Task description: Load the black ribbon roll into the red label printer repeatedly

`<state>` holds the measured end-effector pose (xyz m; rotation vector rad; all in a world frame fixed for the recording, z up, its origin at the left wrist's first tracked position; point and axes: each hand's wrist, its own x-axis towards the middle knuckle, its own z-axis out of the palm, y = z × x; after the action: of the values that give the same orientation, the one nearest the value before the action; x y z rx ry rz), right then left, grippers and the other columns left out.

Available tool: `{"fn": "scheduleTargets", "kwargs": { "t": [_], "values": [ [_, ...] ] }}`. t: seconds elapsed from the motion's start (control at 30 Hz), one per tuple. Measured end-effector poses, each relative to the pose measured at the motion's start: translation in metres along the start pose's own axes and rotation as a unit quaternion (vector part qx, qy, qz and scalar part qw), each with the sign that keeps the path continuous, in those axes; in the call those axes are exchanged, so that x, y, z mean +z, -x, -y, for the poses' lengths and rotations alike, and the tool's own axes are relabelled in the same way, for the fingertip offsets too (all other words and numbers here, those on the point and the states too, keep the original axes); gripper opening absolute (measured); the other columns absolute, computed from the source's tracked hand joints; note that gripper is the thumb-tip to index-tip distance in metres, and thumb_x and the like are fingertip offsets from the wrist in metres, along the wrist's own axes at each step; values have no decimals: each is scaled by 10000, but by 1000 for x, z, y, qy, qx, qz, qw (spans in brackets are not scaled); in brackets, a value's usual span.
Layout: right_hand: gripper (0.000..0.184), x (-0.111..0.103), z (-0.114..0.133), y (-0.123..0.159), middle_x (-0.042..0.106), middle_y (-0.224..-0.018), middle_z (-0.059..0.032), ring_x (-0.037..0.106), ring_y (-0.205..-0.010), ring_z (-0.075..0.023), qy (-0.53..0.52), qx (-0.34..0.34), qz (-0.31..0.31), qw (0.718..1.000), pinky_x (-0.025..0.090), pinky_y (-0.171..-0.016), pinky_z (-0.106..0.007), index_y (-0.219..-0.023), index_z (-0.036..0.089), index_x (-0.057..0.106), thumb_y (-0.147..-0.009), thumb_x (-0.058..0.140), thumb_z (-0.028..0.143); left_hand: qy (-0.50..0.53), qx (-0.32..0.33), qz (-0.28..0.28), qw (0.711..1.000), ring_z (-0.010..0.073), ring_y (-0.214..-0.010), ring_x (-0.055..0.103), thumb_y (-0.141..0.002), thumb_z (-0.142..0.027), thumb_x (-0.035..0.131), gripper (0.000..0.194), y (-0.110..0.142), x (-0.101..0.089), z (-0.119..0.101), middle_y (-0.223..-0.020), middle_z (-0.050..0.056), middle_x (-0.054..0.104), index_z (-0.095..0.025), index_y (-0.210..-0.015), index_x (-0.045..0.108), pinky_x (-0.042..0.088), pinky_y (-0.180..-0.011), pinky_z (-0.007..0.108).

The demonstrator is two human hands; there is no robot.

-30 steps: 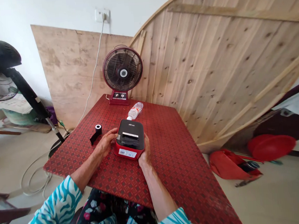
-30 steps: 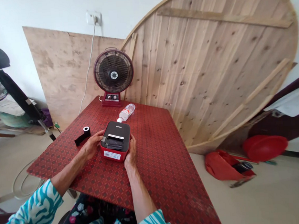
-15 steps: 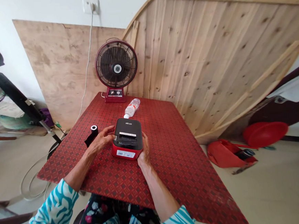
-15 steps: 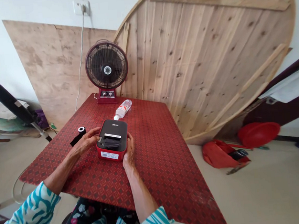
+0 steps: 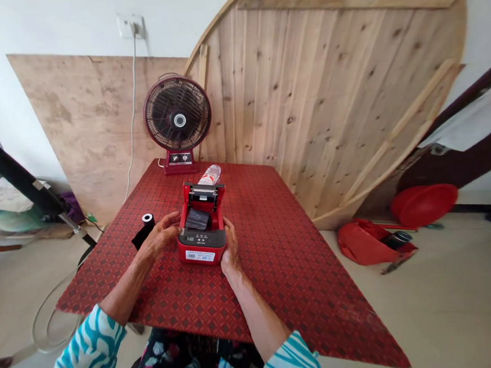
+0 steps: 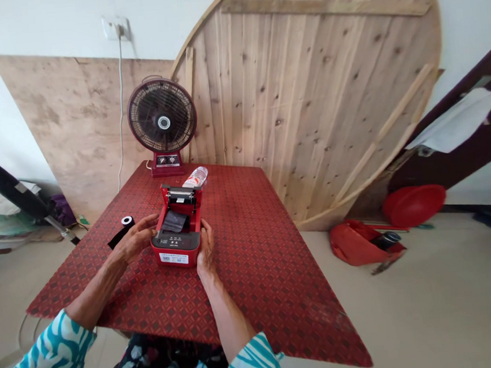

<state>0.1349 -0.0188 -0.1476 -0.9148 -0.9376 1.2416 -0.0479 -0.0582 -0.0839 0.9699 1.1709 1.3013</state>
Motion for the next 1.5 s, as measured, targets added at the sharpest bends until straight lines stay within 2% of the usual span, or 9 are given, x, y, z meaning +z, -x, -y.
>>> {"fn": "scheduleTargets", "kwargs": {
  "t": [0.2,0.37,0.57,0.8,0.93,1.03,1.27,1.43,1.5],
  "values": [
    [491,1,-4,-5,645,-1195,-57,542,-1150,-205,18,-17,-2,1000,419,-969,-371,-1200,225,585,-843,477,544,-178,105,-31,978,289,-1102,617,-718,-394,685,509,4,-6,-16,-1176,122,673,-161,-1166,628,488,-919,415],
    [463,3,-9,-9,619,-1236,-59,530,-1177,-211,26,-54,1,998,379,-1026,-391,-1188,242,606,-856,463,531,-432,300,54,849,239,-1122,604,-878,-358,546,287,-4,14,-45,-1173,95,670,-214,-1088,678,457,-997,416],
    [396,9,-4,-10,625,-1198,-45,545,-1145,-201,1,-64,-6,998,373,-1050,-379,-1142,251,636,-847,483,466,-593,355,154,707,258,-1189,571,-864,-241,548,330,-32,45,-54,-1273,125,616,-196,-1180,633,452,-1008,469],
    [341,15,4,-12,642,-1123,-53,550,-1106,-213,12,-74,-20,997,401,-1030,-392,-1089,249,656,-838,473,388,-729,333,186,569,254,-1129,585,-794,-82,537,243,-48,49,-66,-1242,120,602,-194,-922,710,496,-949,431],
    [344,16,6,-11,637,-1127,-62,547,-1112,-220,20,-78,-19,997,394,-1036,-404,-1093,237,649,-842,452,365,-862,203,132,446,278,-1034,625,-856,-101,495,285,-36,68,-80,-1169,144,622,-204,-1002,717,542,-795,386],
    [360,16,8,-11,629,-1140,-73,541,-1124,-217,31,-74,-16,997,388,-1042,-403,-1109,217,636,-847,424,344,-902,121,120,397,313,-972,656,-890,-120,454,306,-26,83,-92,-1117,175,644,-172,-1073,693,545,-735,400],
    [362,16,9,-12,618,-1144,-72,535,-1130,-203,39,-67,-4,997,388,-1050,-386,-1118,213,620,-848,401,316,-915,45,102,388,355,-943,674,-900,-295,503,298,-33,84,-110,-942,185,707,-142,-1074,690,529,-749,425],
    [357,16,10,-12,620,-1144,-68,538,-1126,-202,38,-63,-1,997,391,-1050,-385,-1119,218,617,-849,404,313,-826,40,191,529,221,-865,700,-919,-269,440,385,-47,76,-108,-942,77,741,-209,-1262,604,524,-789,310],
    [363,15,11,-12,619,-1146,-73,538,-1131,-204,42,-66,0,997,391,-1051,-385,-1124,210,616,-849,403,315,-799,69,224,553,203,-923,693,-888,-193,466,376,-51,76,-100,-1019,64,738,-210,-1222,637,515,-829,280]
  ]
}}
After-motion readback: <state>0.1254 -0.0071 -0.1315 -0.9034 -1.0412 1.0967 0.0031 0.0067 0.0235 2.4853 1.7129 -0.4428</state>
